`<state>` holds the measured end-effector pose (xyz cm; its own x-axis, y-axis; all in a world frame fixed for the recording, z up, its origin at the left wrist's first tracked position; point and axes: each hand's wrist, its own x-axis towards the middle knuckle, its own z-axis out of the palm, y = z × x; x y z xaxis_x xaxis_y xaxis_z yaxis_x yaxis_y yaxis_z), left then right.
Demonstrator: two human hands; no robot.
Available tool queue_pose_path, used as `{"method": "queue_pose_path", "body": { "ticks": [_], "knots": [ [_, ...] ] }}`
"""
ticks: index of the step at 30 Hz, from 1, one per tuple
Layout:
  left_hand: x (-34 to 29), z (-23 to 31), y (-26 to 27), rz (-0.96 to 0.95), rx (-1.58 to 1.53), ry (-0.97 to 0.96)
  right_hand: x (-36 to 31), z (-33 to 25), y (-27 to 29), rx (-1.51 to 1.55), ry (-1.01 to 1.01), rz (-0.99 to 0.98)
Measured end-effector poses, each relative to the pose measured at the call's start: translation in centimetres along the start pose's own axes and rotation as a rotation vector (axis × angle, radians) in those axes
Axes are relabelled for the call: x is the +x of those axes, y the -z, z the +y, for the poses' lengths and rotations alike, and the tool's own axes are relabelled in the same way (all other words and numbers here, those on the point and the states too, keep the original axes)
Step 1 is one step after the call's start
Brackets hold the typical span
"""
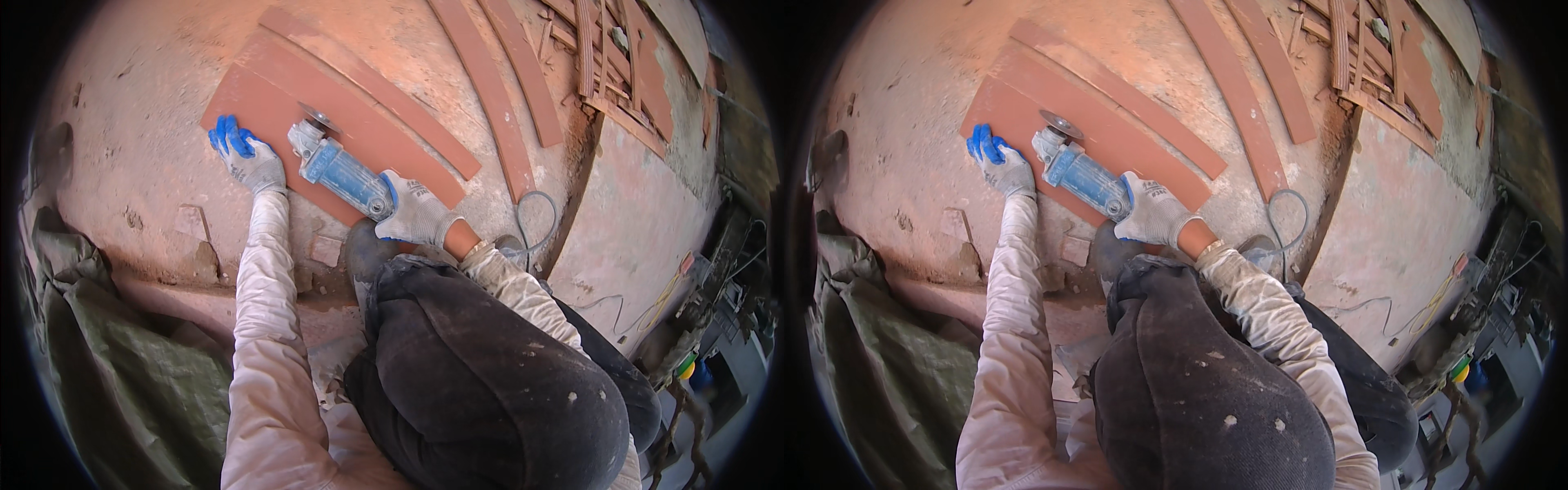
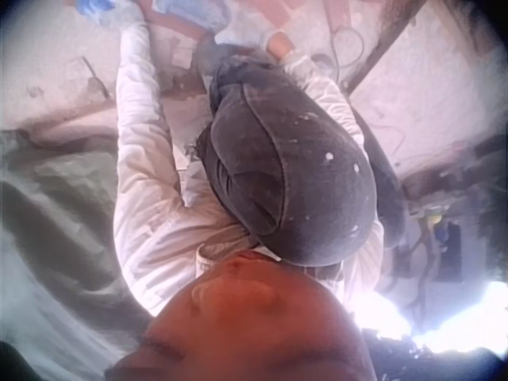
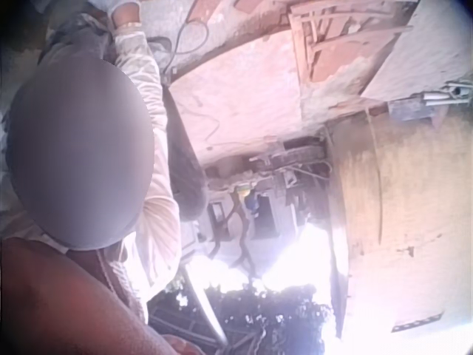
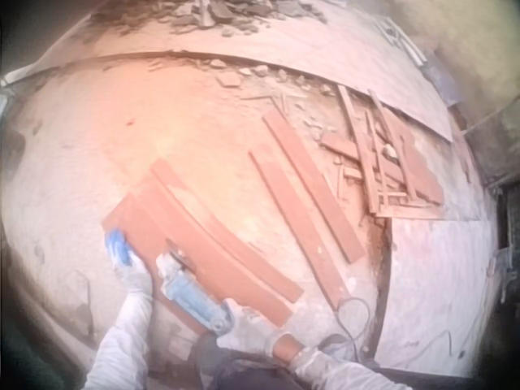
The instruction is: The person uses an angle grinder to cut a red tile into strips on a dusty floor. They then pick up a larger tile, hand it to a coworker, and resume cutting another tile with the grinder.
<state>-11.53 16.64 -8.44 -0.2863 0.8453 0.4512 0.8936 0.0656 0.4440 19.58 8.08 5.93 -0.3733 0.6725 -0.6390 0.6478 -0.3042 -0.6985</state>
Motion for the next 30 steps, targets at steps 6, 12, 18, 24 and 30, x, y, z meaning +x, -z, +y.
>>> {"method": "queue_pose_path", "body": {
  "ticks": [6,12,18,24,30],
  "knots": [
    [0.0,0.1,0.0,0.031,0.014,-0.028,0.0,0.5,-0.5,-0.001,-0.005,-0.006],
    [0.1,0.7,0.6,-0.017,-0.020,-0.001,0.3,0.5,-1.1,0.007,0.028,0.033],
    [0.2,0.8,0.7,0.055,-0.013,-0.059,0.0,0.4,-0.8,0.014,0.011,0.010],
    [0.3,0.4,0.8,-0.006,-0.063,-0.036,0.1,0.8,-1.1,0.036,-0.026,-0.019],
    [0.3,0.5,0.8,0.003,-0.060,-0.055,-0.6,1.2,-1.1,0.038,0.029,0.021]
  ]
}}
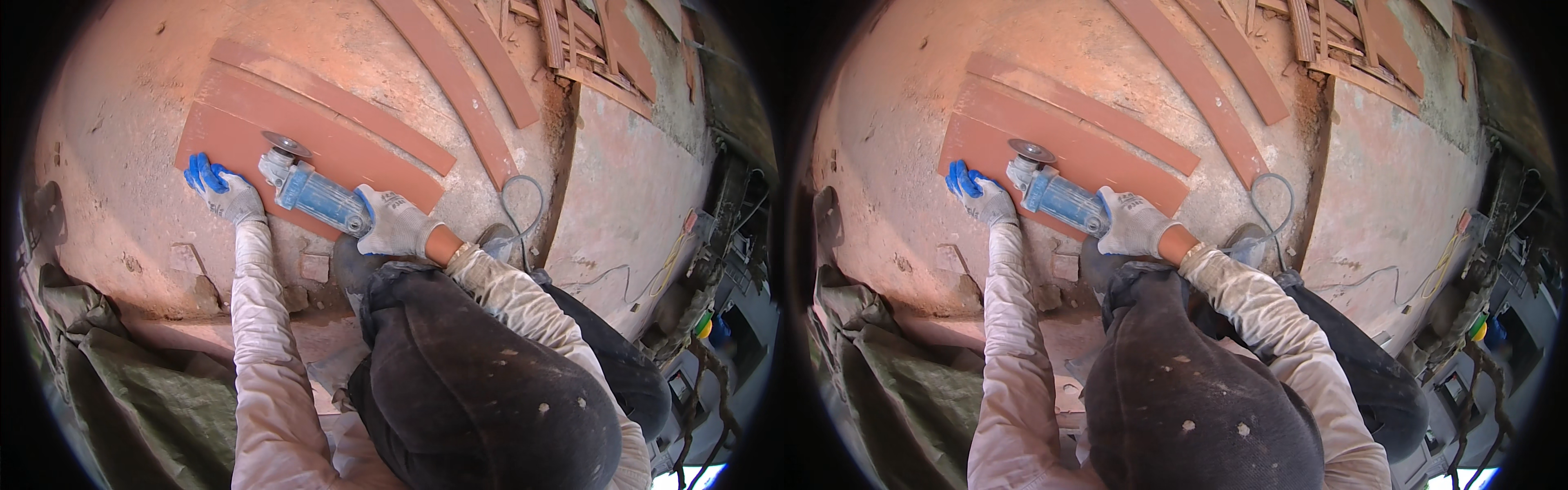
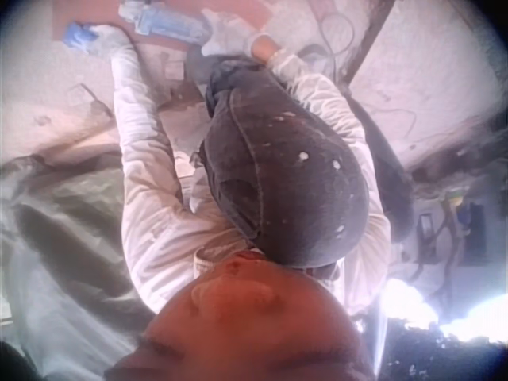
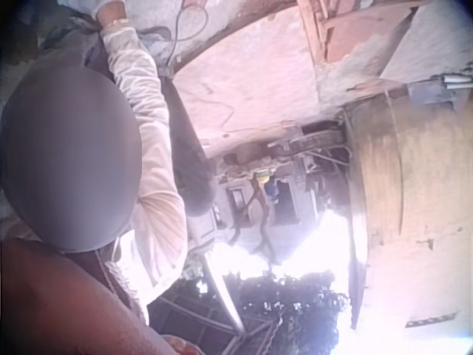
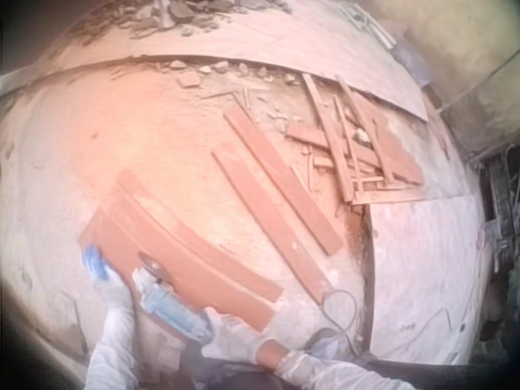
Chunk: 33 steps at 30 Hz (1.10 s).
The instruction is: The person uses an angle grinder to cut a red tile into strips on a dusty floor. They then pick up a larger tile, hand it to a coworker, and resume cutting another tile with the grinder.
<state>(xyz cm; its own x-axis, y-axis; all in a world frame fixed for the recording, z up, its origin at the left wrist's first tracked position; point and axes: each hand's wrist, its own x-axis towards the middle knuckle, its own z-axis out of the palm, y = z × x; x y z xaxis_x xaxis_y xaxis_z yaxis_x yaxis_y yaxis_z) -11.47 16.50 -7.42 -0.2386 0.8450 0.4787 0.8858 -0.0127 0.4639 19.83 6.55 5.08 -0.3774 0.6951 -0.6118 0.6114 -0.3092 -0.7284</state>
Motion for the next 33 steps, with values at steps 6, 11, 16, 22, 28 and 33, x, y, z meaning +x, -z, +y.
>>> {"method": "queue_pose_path", "body": {
  "ticks": [6,11,16,22,28,33],
  "knots": [
    [0.0,0.0,0.2,-0.021,0.021,0.015,-0.5,0.1,0.0,0.014,-0.005,0.009],
    [0.1,0.0,0.2,-0.024,0.012,0.000,-0.8,0.6,0.0,0.015,-0.026,-0.022],
    [0.2,0.2,0.3,-0.013,0.022,-0.022,-1.1,1.0,-0.2,0.028,-0.042,-0.028],
    [0.4,0.3,0.4,-0.010,-0.007,-0.051,-1.2,0.9,0.1,0.051,-0.055,-0.052],
    [0.3,0.3,0.4,0.015,0.021,-0.077,-1.2,0.6,0.3,0.054,-0.021,-0.025],
    [0.3,0.2,0.4,-0.018,0.027,-0.021,-1.5,0.6,0.4,0.049,-0.044,-0.042]
  ]
}}
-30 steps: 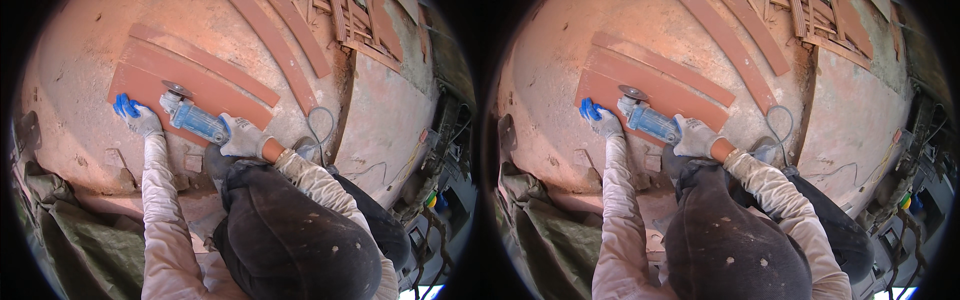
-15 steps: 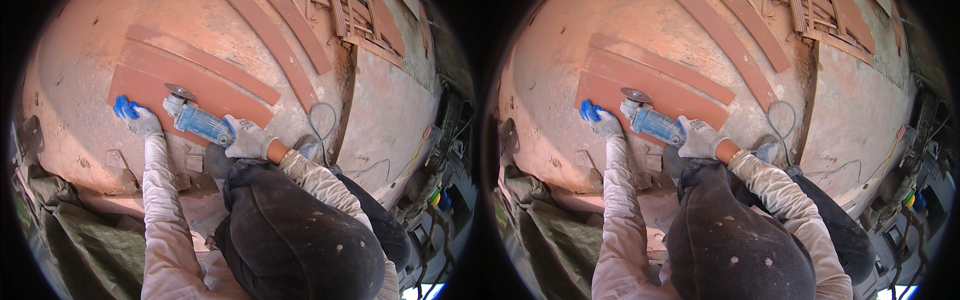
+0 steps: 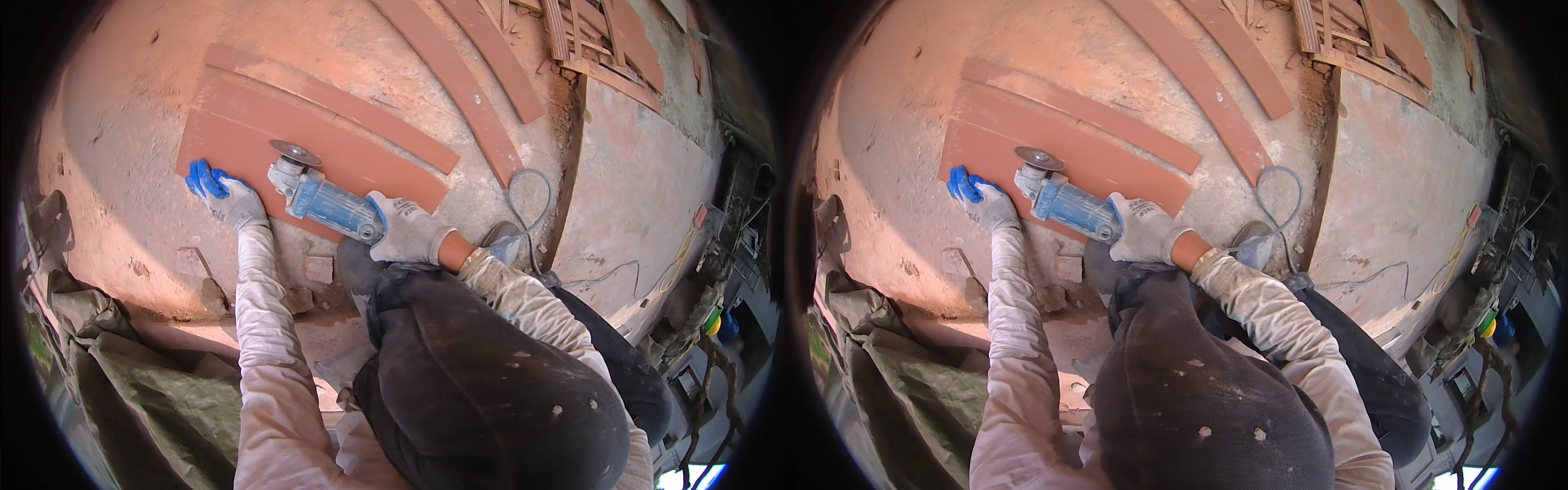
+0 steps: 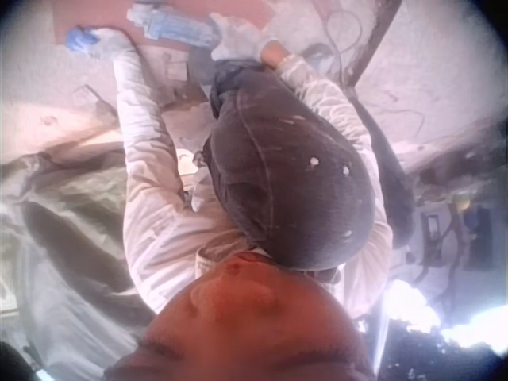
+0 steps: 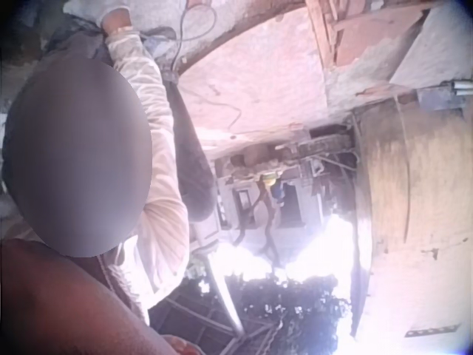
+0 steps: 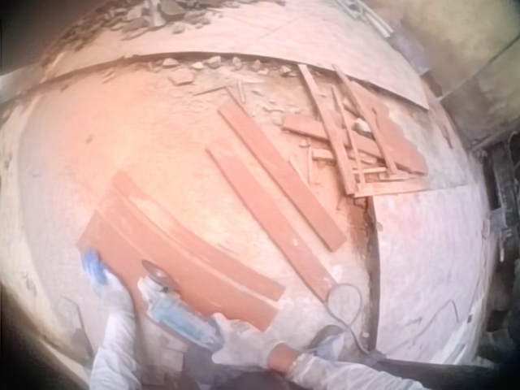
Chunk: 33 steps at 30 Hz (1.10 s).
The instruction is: The person uses an angle grinder to cut a red tile into strips on a dusty floor. They then pick up a larger tile, hand it to a coworker, and resume cutting another tile with the grinder.
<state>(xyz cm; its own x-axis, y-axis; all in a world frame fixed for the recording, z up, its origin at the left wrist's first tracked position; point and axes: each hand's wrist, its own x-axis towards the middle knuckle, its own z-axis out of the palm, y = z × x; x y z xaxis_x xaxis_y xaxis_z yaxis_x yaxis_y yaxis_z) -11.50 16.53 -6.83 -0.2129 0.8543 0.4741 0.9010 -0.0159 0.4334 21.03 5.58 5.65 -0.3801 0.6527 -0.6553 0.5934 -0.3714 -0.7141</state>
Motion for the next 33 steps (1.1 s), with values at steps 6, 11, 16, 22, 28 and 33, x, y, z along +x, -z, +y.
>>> {"method": "queue_pose_path", "body": {
  "ticks": [6,11,16,22,28,33],
  "knots": [
    [0.0,0.1,0.1,0.003,-0.011,-0.026,-0.3,0.5,-0.2,-0.012,-0.009,0.008],
    [0.0,0.2,0.2,0.001,-0.018,-0.055,-0.6,1.1,-0.6,-0.029,-0.008,0.028],
    [0.0,0.1,0.2,-0.005,0.004,-0.041,-1.0,1.1,-0.3,-0.035,-0.040,-0.002],
    [0.0,-0.2,0.1,-0.024,-0.011,-0.024,-1.3,1.1,-0.1,-0.038,-0.060,-0.011],
    [-0.1,0.3,0.2,-0.039,-0.030,0.031,-1.6,2.1,-0.7,-0.041,-0.029,0.026],
    [0.1,0.9,0.3,-0.009,-0.013,0.020,-1.6,2.6,-0.8,0.015,0.068,0.055]
  ]
}}
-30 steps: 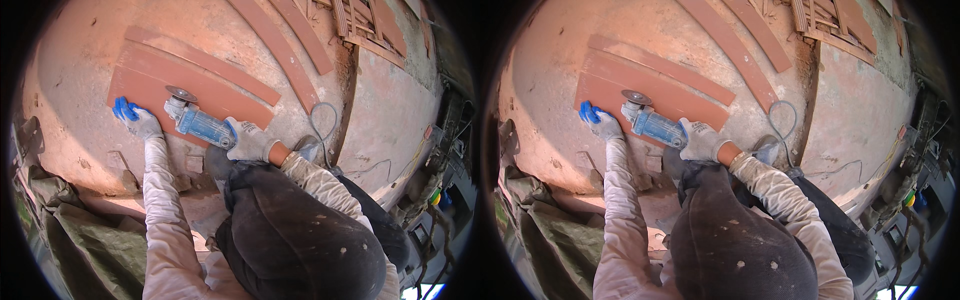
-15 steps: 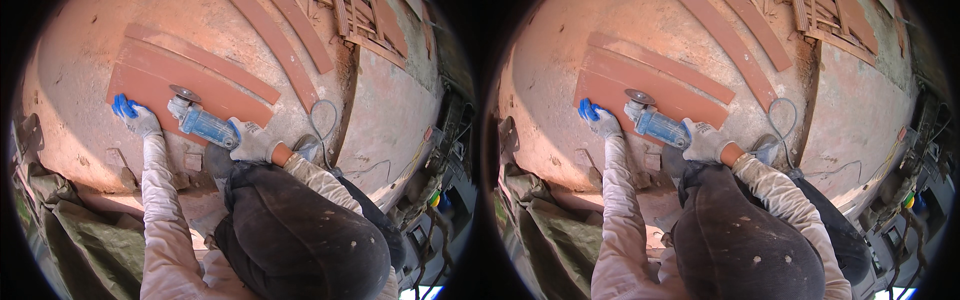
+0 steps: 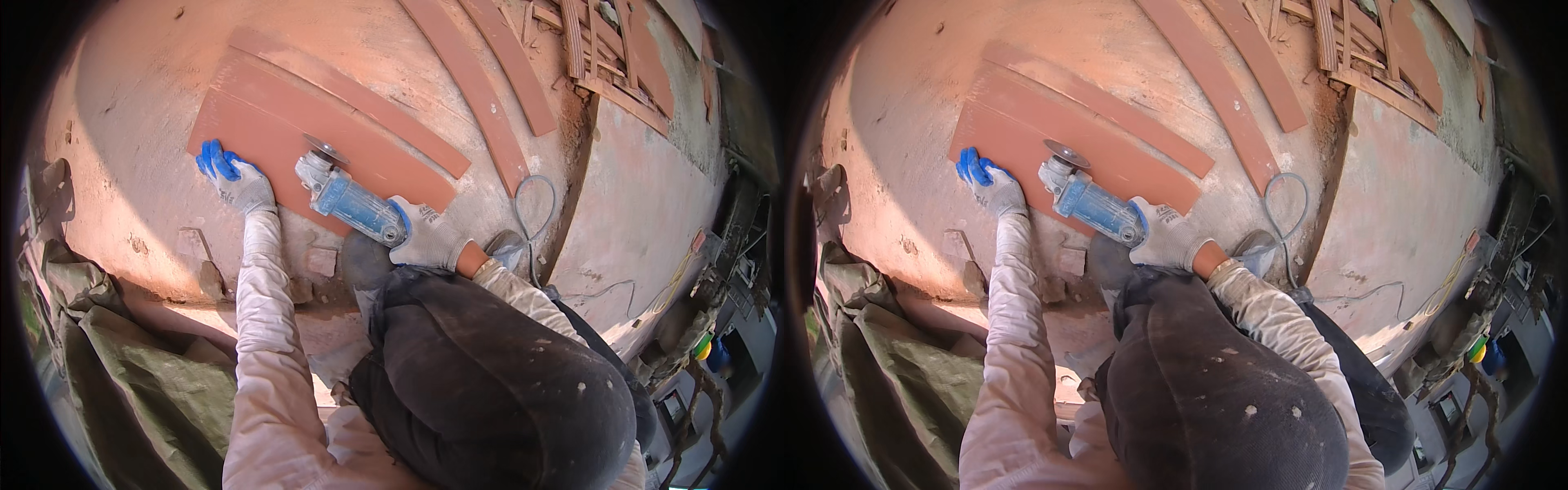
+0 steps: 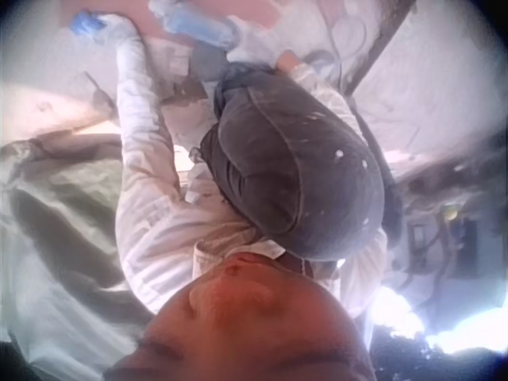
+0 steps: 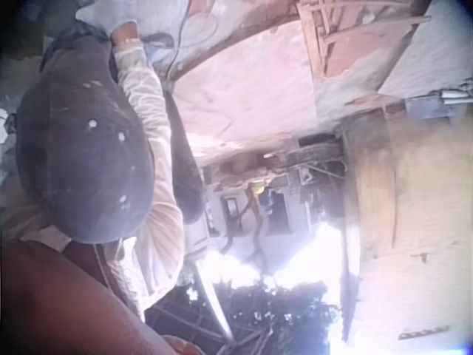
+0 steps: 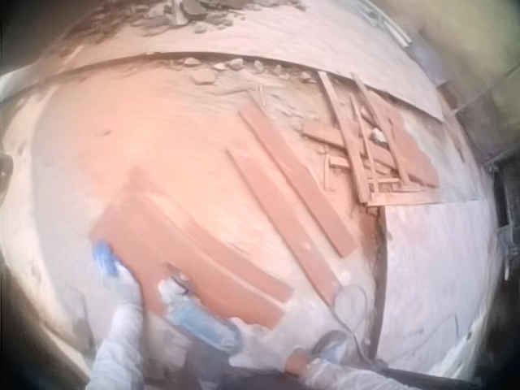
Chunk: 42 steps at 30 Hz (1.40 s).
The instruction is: The person uses an angle grinder to cut a red tile into strips on a dusty floor. They then pick up a larger tile, hand it to a coworker, and resume cutting another tile with the grinder.
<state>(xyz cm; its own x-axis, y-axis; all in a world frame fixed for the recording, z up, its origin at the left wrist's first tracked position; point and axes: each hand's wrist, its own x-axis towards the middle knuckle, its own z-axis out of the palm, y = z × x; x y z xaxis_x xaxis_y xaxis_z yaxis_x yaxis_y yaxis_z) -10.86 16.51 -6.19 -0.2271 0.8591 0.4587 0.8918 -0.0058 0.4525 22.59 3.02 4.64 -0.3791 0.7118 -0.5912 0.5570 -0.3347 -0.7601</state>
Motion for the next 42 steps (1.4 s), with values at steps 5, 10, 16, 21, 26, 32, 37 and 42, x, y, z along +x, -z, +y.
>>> {"method": "queue_pose_path", "body": {
  "ticks": [5,10,16,21,26,32,37,42],
  "knots": [
    [-0.6,-0.1,-0.2,-0.019,0.016,0.060,0.1,-0.9,0.6,0.174,0.133,0.041],
    [-0.6,0.0,-0.6,-0.013,0.007,0.097,1.3,-3.7,2.8,0.097,0.208,0.095],
    [-0.2,0.9,-1.2,-0.011,0.018,0.171,0.9,-8.1,8.4,0.075,0.131,-0.136],
    [-0.4,0.4,-1.4,0.027,0.008,0.226,-0.4,-10.4,13.9,0.153,0.146,-0.132],
    [0.0,2.5,-0.2,-0.167,0.233,0.356,-1.4,-10.0,15.7,0.137,0.069,-0.146],
    [-4.2,7.8,6.4,-0.811,0.143,0.411,-1.8,-6.7,9.8,0.146,0.055,-0.082],
    [-7.4,10.4,7.6,-0.852,0.137,0.341,-2.1,-3.7,4.8,0.014,0.037,0.006],
    [-9.4,12.3,7.0,-0.829,0.202,0.271,-2.2,-2.9,4.1,-0.081,0.023,-0.055]
  ]
}}
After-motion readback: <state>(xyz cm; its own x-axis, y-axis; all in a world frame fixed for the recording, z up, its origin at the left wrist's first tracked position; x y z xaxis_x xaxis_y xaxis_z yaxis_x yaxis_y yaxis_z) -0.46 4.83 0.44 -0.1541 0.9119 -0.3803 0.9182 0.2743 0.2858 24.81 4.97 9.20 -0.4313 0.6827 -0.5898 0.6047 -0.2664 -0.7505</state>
